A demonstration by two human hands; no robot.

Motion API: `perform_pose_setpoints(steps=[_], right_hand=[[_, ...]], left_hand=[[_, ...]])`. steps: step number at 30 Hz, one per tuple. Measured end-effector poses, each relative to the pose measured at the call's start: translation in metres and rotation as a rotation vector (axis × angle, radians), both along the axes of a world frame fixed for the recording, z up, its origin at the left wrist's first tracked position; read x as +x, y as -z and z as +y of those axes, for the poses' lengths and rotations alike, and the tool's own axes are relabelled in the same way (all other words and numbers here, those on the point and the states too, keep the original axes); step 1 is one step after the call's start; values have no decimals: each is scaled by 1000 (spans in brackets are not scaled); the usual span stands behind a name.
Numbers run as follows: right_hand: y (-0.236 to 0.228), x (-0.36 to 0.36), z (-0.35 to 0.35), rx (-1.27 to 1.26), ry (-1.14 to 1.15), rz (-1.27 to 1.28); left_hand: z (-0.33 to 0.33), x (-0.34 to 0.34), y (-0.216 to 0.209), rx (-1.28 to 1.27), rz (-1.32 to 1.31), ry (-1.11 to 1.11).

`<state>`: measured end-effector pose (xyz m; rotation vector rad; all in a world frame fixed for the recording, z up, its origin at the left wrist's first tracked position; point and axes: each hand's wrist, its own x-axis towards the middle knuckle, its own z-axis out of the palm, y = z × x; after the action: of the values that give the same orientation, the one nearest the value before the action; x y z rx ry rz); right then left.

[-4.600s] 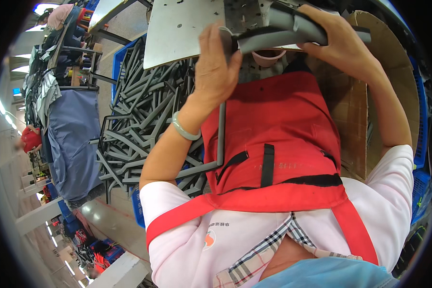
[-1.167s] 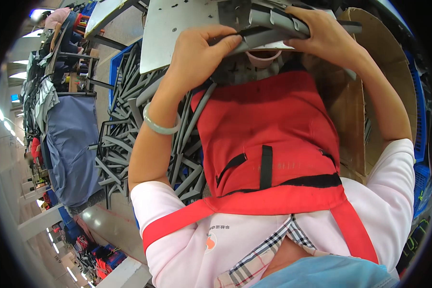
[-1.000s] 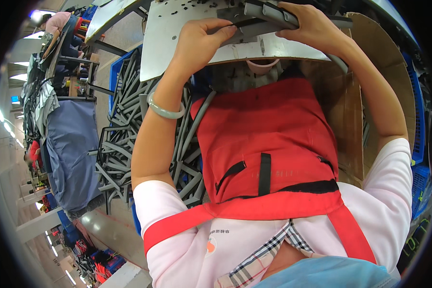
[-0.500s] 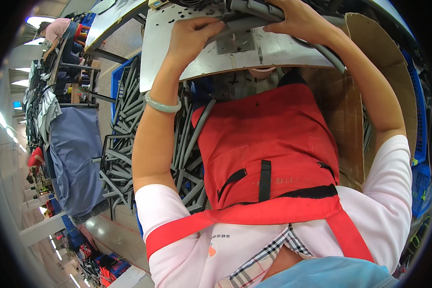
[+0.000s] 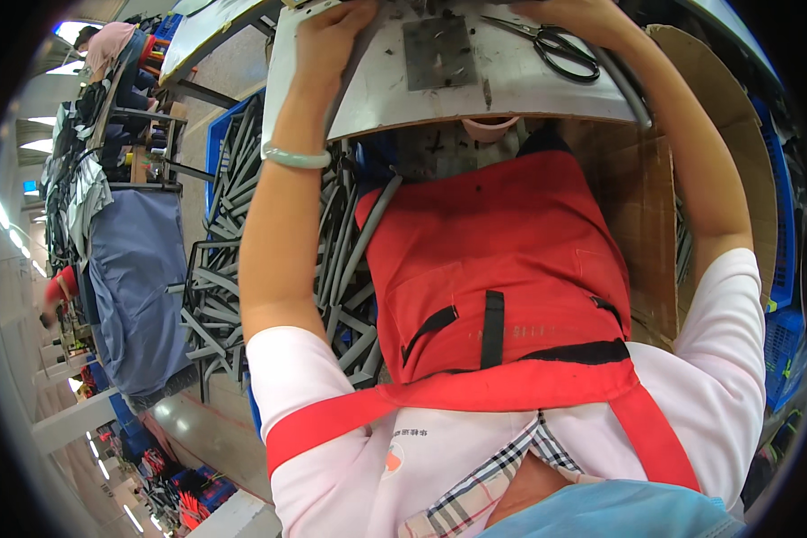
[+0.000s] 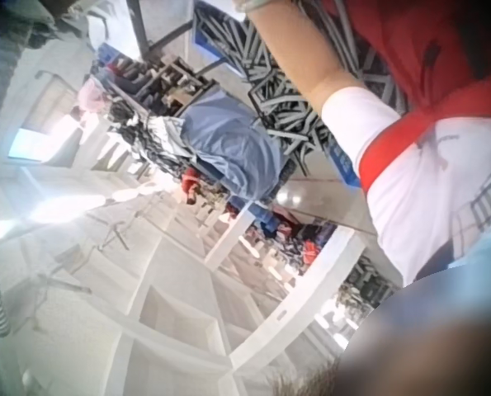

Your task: The worker is assembling or finishing the joints on gray metal frames using a specialized workbench jig.

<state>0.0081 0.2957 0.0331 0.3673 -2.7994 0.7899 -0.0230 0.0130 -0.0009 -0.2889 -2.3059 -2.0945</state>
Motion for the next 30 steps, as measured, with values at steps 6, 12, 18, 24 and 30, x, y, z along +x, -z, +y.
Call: perform_pose_setpoints(steps=[6,12,18,24,30], right_hand=[[40,83,-81,295,-621,457],[94,95,-135,615,-751,221],[32,55,-31,132,-444,72],[-12,57,-18,103,-292,-129],[-39,36,-17,-87,-158,-446]], left_hand=[[13,36,-13,-512,72,283],[42,56,-15,-240,66,301],[-32,98,37,-253,-495,519],[-33,91,3,-322,-280,488],[-16,46,-5,-409,145,241]])
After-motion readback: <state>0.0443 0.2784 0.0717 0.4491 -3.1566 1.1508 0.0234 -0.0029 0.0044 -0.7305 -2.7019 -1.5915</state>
